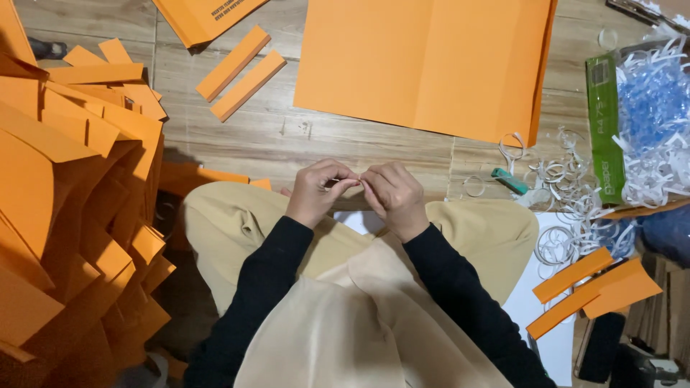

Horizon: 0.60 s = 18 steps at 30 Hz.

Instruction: Assemble orange paper folders by applying adhesive strips and folding edges

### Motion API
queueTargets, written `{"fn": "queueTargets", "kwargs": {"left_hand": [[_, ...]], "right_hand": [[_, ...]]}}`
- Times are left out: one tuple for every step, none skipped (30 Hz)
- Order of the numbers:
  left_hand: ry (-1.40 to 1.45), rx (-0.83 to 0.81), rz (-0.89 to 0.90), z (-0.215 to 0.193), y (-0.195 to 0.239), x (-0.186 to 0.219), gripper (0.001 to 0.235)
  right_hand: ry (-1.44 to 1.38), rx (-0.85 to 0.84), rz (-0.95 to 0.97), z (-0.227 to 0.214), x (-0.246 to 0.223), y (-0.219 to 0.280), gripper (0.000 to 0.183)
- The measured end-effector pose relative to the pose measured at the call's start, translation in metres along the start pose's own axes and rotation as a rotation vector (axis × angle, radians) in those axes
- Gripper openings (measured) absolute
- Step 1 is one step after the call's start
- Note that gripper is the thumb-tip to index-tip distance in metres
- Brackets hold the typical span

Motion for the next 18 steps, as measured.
{"fn": "queueTargets", "kwargs": {"left_hand": [[-0.002,0.002,-0.004,0.0,0.001,0.0,0.003],[-0.001,0.0,-0.004,0.0,0.002,0.0,0.003],[-0.003,-0.002,-0.012,-0.001,0.002,-0.001,0.003],[-0.006,-0.003,-0.02,-0.001,0.003,-0.002,0.003],[-0.006,-0.003,-0.021,-0.002,0.003,-0.001,0.003],[-0.032,-0.007,0.005,-0.003,0.004,0.001,0.003],[-0.057,-0.009,0.033,-0.004,0.004,0.003,0.003],[-0.057,-0.009,0.033,-0.003,0.004,0.003,0.003],[-0.053,-0.011,0.017,-0.003,0.004,0.002,0.003],[-0.048,-0.013,0.002,-0.003,0.003,0.001,0.003],[-0.048,-0.012,0.004,-0.003,0.003,0.002,0.003],[-0.06,-0.019,0.01,-0.003,0.003,0.004,0.002],[-0.072,-0.025,0.017,-0.003,0.003,0.006,0.002],[-0.072,-0.023,0.02,-0.003,0.003,0.008,0.002],[-0.074,-0.025,0.019,-0.003,0.003,0.01,0.002],[-0.076,-0.026,0.019,-0.003,0.003,0.012,0.003],[-0.076,-0.026,0.022,-0.004,0.003,0.012,0.003],[-0.076,-0.023,0.021,-0.004,0.003,0.012,0.003]], "right_hand": [[0.005,-0.003,0.004,0.0,-0.001,0.0,0.014],[0.007,-0.002,0.006,-0.001,-0.003,-0.001,0.014],[-0.003,-0.02,0.015,-0.001,-0.004,-0.002,0.013],[-0.012,-0.037,0.024,-0.001,-0.006,-0.003,0.012],[-0.013,-0.038,0.025,-0.001,-0.006,-0.002,0.012],[-0.015,-0.043,0.025,-0.001,-0.007,-0.002,0.011],[-0.015,-0.047,0.025,-0.001,-0.007,-0.003,0.011],[-0.015,-0.048,0.024,-0.001,-0.007,-0.002,0.011],[0.001,-0.063,0.018,-0.001,-0.008,-0.003,0.011],[0.017,-0.078,0.013,-0.001,-0.008,-0.003,0.01],[0.018,-0.077,0.011,-0.002,-0.008,-0.003,0.01],[0.028,-0.087,0.007,-0.002,-0.008,-0.003,0.01],[0.038,-0.097,0.003,-0.001,-0.008,-0.004,0.01],[0.039,-0.096,0.0,-0.001,-0.008,-0.003,0.01],[0.054,-0.1,-0.014,-0.001,-0.008,-0.002,0.009],[0.069,-0.105,-0.027,0.0,-0.007,-0.002,0.009],[0.071,-0.102,-0.028,-0.001,-0.009,-0.003,0.009],[0.075,-0.096,-0.025,-0.001,-0.009,-0.004,0.01]]}}
Point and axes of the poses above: each hand's wrist, its own y-axis away from the middle knuckle, its own z-axis out of the palm, x = y × z, the point moved 7 cm from there along -y, towards the middle knuckle, and after that the axes turned 15 degrees about -y, right-handed, at the moved point
